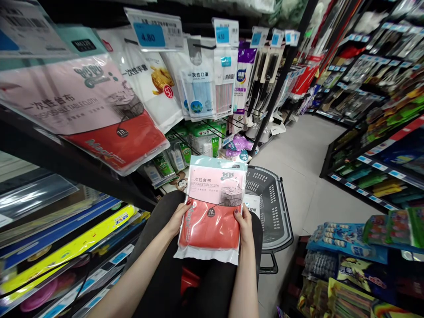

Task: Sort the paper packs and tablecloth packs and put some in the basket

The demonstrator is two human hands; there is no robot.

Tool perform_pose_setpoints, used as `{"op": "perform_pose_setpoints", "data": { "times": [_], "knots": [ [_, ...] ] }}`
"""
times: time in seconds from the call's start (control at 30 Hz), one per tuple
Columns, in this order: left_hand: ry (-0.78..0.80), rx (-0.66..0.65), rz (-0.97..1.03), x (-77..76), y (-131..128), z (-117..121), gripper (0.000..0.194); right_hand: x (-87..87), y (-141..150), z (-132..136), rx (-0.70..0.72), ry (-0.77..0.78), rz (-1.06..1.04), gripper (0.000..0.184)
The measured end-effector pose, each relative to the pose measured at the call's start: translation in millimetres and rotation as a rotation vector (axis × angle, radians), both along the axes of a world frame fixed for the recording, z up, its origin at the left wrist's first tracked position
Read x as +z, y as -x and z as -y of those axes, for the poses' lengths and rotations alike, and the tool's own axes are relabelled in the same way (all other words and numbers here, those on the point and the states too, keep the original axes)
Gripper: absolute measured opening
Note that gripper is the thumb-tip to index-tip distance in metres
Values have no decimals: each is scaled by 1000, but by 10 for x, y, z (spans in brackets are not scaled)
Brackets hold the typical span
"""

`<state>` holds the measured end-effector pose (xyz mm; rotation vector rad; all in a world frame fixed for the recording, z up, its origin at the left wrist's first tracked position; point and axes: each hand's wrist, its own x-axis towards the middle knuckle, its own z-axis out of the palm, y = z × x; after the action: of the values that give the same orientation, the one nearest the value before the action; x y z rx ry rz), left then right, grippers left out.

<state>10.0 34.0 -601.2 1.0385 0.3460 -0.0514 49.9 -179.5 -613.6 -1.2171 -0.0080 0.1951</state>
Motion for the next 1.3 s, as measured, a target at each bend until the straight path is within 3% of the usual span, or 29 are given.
{"op": "perform_pose_setpoints", "data": {
  "times": [0.2,0.73,1.07,1.3],
  "knots": [
    [32,61,2,-59,13,18,27,10,9,-4,25,-45,7,47],
    [35,94,-39,-27,16,53,26,14,8,19,28,-16,11,45],
    [-17,102,-62,-25,-29,52,24,186,-15,-21,58,20,-53,43],
    [-2,80,-66,-29,-43,52,22,194,-15,-34,52,37,-51,45]
  ]
}}
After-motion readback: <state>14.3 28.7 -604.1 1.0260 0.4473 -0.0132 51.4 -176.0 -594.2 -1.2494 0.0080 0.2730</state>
